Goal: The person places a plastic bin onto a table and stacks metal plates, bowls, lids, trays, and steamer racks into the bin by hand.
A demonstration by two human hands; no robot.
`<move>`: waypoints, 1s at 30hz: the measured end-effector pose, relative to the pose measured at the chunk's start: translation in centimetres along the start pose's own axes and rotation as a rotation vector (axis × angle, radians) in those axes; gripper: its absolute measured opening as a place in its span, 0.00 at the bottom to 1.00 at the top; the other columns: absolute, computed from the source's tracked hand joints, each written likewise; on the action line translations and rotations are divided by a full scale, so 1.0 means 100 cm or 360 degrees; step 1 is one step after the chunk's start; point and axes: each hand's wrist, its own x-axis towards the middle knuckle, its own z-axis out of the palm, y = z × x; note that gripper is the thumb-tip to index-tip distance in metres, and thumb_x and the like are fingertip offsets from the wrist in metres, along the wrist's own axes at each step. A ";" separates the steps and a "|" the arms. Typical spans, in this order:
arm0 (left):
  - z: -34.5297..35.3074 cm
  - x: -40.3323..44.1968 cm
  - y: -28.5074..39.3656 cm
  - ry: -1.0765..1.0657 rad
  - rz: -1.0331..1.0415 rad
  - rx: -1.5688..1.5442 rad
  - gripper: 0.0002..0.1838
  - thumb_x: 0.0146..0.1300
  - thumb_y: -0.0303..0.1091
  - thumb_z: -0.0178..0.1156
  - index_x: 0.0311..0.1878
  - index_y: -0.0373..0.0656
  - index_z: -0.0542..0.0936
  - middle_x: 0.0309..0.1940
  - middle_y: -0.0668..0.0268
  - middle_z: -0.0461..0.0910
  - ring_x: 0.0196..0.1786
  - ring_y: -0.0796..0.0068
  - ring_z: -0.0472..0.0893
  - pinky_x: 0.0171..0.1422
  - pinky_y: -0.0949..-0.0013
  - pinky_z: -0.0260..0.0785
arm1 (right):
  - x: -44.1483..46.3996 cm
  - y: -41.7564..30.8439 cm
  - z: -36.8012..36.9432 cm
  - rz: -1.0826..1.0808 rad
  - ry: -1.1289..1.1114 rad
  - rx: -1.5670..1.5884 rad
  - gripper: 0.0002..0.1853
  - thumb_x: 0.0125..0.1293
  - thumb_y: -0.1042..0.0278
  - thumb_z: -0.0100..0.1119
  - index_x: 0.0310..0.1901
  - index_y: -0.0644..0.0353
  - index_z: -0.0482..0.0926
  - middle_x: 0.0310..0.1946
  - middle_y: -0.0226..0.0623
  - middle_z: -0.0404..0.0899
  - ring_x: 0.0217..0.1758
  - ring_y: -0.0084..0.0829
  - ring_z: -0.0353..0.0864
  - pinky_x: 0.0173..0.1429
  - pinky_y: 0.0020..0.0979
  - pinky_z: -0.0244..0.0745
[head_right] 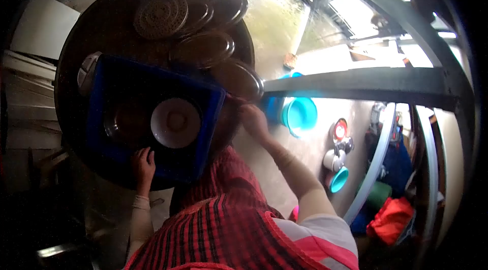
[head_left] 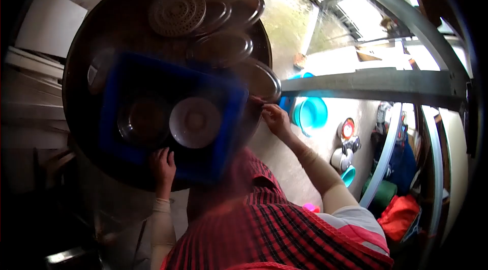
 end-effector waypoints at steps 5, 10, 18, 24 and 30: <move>0.034 -0.004 0.015 0.0317 -0.0165 -0.0068 0.10 0.61 0.35 0.56 0.39 0.37 0.80 0.38 0.57 0.78 0.42 0.57 0.76 0.46 0.63 0.70 | 0.148 0.041 0.007 -0.0312 -0.0040 -0.0372 0.11 0.55 0.67 0.60 0.38 0.61 0.77 0.37 0.45 0.77 0.39 0.43 0.77 0.41 0.38 0.72; 0.045 -0.007 0.015 0.0434 -0.0274 0.0231 0.08 0.63 0.33 0.54 0.39 0.39 0.78 0.37 0.57 0.78 0.41 0.57 0.76 0.47 0.62 0.69 | 0.272 0.116 0.057 0.0284 0.0156 -0.0242 0.25 0.46 0.54 0.66 0.43 0.62 0.74 0.32 0.46 0.78 0.41 0.43 0.78 0.45 0.39 0.72; 0.066 -0.015 -0.001 0.0422 -0.0383 0.0338 0.08 0.62 0.34 0.55 0.38 0.40 0.78 0.37 0.57 0.78 0.41 0.59 0.77 0.48 0.62 0.69 | 0.295 0.139 0.085 0.0499 -0.0113 0.0291 0.21 0.48 0.59 0.66 0.41 0.62 0.74 0.33 0.44 0.79 0.37 0.39 0.79 0.42 0.35 0.73; 0.062 -0.026 0.002 0.0252 -0.0609 0.0294 0.08 0.62 0.33 0.55 0.38 0.40 0.78 0.36 0.56 0.78 0.40 0.58 0.76 0.44 0.62 0.69 | 0.277 0.158 0.032 0.0591 -0.0373 0.1313 0.10 0.59 0.67 0.56 0.41 0.60 0.75 0.29 0.31 0.76 0.30 0.25 0.75 0.31 0.26 0.72; 0.059 -0.009 0.007 0.0346 -0.0444 0.0386 0.08 0.62 0.33 0.55 0.37 0.39 0.79 0.36 0.56 0.78 0.39 0.58 0.76 0.42 0.63 0.69 | 0.184 0.181 -0.032 0.0996 -0.0275 0.1014 0.11 0.60 0.61 0.59 0.37 0.60 0.76 0.24 0.28 0.73 0.24 0.21 0.72 0.26 0.22 0.66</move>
